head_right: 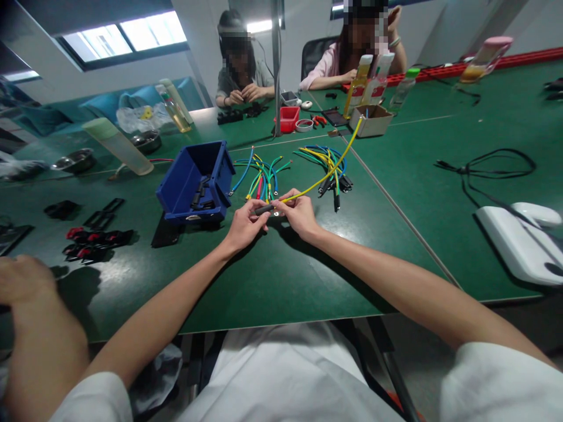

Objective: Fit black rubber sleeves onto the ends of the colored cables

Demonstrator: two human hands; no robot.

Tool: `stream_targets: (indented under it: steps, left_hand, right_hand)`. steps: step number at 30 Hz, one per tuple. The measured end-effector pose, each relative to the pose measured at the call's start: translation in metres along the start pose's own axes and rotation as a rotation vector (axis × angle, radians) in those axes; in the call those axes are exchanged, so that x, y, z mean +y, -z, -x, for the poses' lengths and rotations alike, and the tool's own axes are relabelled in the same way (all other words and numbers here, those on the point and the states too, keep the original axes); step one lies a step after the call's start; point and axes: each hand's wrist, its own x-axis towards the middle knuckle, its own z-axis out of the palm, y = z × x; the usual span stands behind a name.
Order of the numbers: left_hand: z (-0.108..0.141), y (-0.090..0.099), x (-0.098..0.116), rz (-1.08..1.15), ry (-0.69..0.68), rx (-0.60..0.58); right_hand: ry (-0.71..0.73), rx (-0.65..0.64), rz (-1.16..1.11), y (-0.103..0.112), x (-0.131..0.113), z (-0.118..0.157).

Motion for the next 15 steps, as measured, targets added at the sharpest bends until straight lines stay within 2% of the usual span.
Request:
stream_targets:
  steps: [15]
  left_hand:
    - [-0.0037, 0.0031, -0.0064, 0.083, 0.036, -0.004]
  right_hand:
    - [-0.047, 0.008, 0.018, -0.0006, -0.0055, 0.0025]
